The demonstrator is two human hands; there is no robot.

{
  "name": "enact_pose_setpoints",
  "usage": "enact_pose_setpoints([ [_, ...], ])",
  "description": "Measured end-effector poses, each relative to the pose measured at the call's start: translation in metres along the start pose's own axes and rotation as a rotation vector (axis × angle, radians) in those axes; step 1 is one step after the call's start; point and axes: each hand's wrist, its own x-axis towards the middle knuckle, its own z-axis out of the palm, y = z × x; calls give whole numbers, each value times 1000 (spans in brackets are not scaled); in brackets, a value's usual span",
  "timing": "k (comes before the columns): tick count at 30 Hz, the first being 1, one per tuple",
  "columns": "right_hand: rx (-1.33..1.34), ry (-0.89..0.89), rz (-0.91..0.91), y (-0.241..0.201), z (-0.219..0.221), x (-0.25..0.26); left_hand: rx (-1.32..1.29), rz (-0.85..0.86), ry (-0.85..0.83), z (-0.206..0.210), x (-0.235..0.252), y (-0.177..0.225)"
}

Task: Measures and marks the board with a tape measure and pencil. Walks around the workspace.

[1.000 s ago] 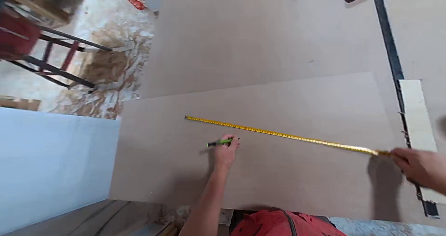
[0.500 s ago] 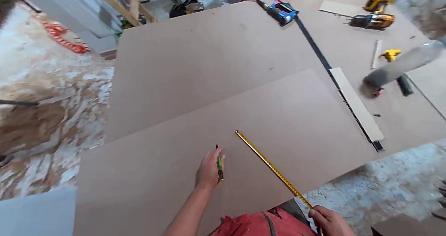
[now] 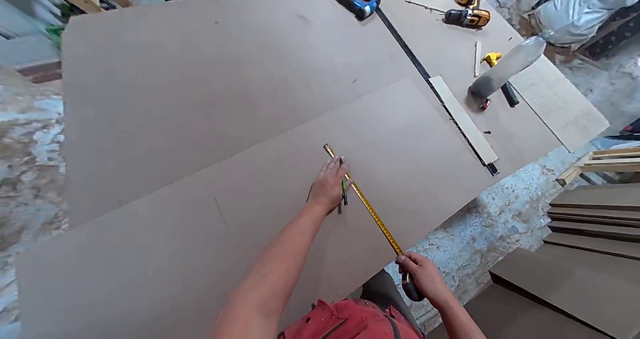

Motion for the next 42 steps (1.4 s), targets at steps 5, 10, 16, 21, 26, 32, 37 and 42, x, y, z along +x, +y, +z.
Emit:
enact_pose_setpoints([
  [5,67,-13,9,0,2,3,-15,25,24,1,4,-3],
  [10,46,5,30,2,8,4,-29,18,25,0,3,-5],
  [16,84,-22,37,3,8,6,-240,20,59,-19,7,-23],
  [21,128,-41,41,5,6,6,-274,63,84,-16,8,-28],
  [26,147,-39,32,4,5,6,-256,64,79,-16,8,-27],
  [32,134,-26,44,3,6,8,-209,50,84,-13,9,-27],
  [37,163,-47,47,4,5,10,-186,52,78,-12,9,-27],
  [42,156,-80,32,9,3,12,-200,63,101,-13,9,-27],
])
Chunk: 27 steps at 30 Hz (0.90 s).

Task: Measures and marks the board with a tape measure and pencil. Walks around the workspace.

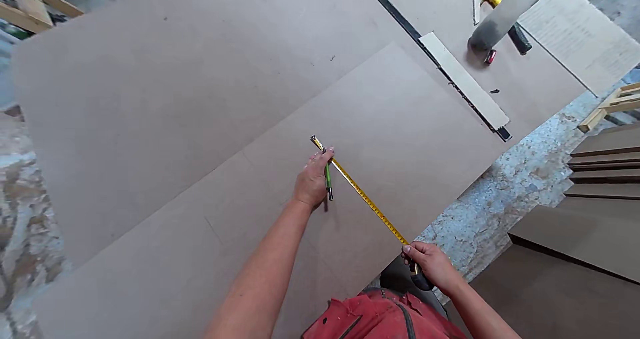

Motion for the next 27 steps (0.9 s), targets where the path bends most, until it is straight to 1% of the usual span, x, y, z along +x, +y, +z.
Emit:
enact_pose_setpoints([
  [5,35,-10,0,1,-1,0,10,11,15,3,1,-1],
  [13,-21,-9,29,-2,-1,0,-9,-16,0,0,1,4],
  [15,-12,-15,11,-1,-2,1,-7,-26,6,1,3,4],
  [20,-36,-95,-50,4,-8,0,27,-38,12,2,2,5],
  [25,-86,-49,-94,6,-6,-3,47,-23,13,4,2,5],
  [27,-71,-42,-92,7,-6,-3,19,-52,8,2,2,6],
])
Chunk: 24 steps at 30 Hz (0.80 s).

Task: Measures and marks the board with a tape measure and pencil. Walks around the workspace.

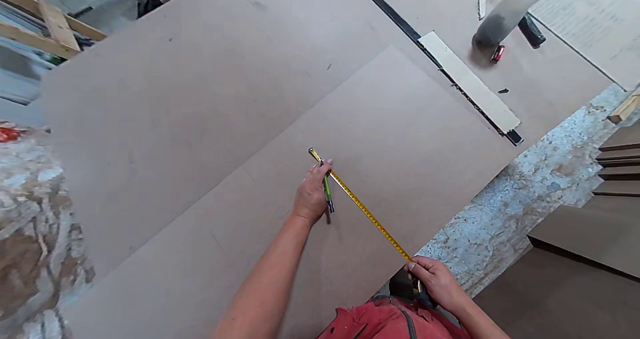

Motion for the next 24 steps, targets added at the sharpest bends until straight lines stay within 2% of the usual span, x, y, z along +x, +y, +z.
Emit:
enact_pose_setpoints([
  [2,13,-2,6,0,0,0,-77,-130,-31,-13,4,8],
  [3,12,-3,8,0,-1,1,-147,-199,5,-22,9,11],
  [7,-3,-7,9,1,-1,1,-482,-441,320,-43,38,-2],
  [9,8,4,7,1,0,1,-462,-640,321,-51,56,-14],
  [11,17,9,11,1,0,1,-460,-748,254,-56,68,-22],
  [16,17,13,17,-1,1,0,-517,-736,176,-58,80,-22],
  [20,-12,14,22,-2,0,0,-277,-665,98,-57,84,-22],
  [24,-4,6,23,-2,1,1,-35,-655,-49,-64,92,-3],
])
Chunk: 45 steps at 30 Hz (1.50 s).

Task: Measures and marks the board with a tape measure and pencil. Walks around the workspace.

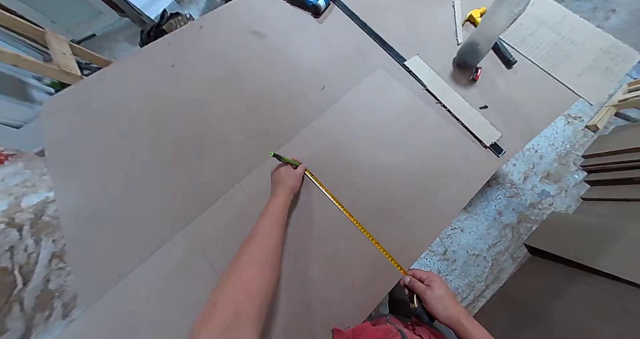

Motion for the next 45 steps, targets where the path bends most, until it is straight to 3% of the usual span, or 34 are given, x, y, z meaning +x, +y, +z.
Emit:
enact_pose_setpoints([
  [6,66,-39,21,-1,-7,2,106,15,-58,0,13,19],
  [10,86,-37,34,-3,-35,10,139,28,-85,11,28,45],
  [25,104,-1,65,-24,-240,64,114,69,-139,106,109,229],
  [29,112,-6,70,-28,-273,73,94,56,-143,122,125,255],
  [35,235,22,-8,-22,-267,65,-340,42,-61,115,108,205],
  [39,462,134,-126,-18,-248,42,-413,39,-4,85,55,131],
  [45,445,216,-153,-13,-191,14,-460,-29,2,33,-28,6],
])
